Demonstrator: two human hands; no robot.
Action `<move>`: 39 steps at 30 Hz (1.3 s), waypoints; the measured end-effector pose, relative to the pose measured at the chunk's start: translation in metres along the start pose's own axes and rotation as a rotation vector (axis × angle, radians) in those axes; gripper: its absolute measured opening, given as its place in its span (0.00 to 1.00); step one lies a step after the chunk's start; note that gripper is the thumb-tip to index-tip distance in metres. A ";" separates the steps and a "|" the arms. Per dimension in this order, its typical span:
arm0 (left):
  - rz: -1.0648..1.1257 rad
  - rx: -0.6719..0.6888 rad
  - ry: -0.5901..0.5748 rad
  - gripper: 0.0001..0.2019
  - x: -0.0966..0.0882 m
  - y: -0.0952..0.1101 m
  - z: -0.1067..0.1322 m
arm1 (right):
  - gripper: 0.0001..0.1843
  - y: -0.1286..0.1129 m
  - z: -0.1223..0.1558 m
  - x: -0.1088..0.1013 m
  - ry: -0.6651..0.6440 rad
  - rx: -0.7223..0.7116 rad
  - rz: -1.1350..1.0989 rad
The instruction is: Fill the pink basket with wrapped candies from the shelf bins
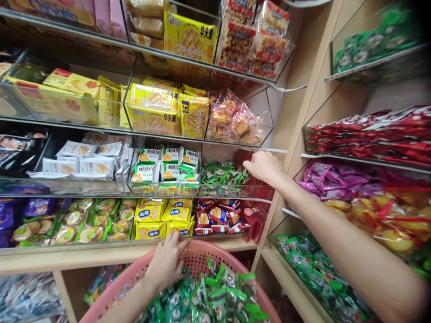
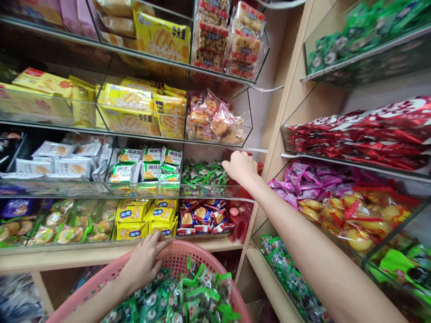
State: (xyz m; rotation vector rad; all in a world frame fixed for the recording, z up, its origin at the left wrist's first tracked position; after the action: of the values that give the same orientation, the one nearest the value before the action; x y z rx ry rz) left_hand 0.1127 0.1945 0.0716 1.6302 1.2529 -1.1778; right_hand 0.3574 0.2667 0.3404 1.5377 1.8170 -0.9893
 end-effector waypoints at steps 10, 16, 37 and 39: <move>-0.033 0.039 -0.014 0.27 -0.006 0.005 -0.001 | 0.08 -0.047 0.154 0.049 -0.644 -0.400 -0.458; -0.049 0.055 0.012 0.26 -0.009 0.006 0.001 | 0.07 -0.014 0.202 0.072 -0.905 -0.418 -0.372; -0.036 0.052 -0.009 0.27 -0.007 0.006 -0.001 | 0.13 0.049 0.218 0.101 -0.711 -0.185 -0.345; -0.040 0.055 -0.010 0.27 -0.008 0.007 -0.001 | 0.14 0.053 0.217 0.102 -0.682 -0.171 -0.379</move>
State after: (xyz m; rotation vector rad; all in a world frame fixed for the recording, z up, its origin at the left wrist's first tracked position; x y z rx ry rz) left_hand 0.1191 0.1914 0.0795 1.6439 1.2617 -1.2541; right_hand 0.3798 0.1516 0.1250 0.6335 1.6432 -1.2912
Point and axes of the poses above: each hand's wrist, its own z-axis away from the middle knuckle, its own x-axis out of the palm, y = z × x, the point moved 7 cm from there along -z, towards the middle knuckle, and after that the axes turned 5 degrees about -z, right-handed, at the moved point
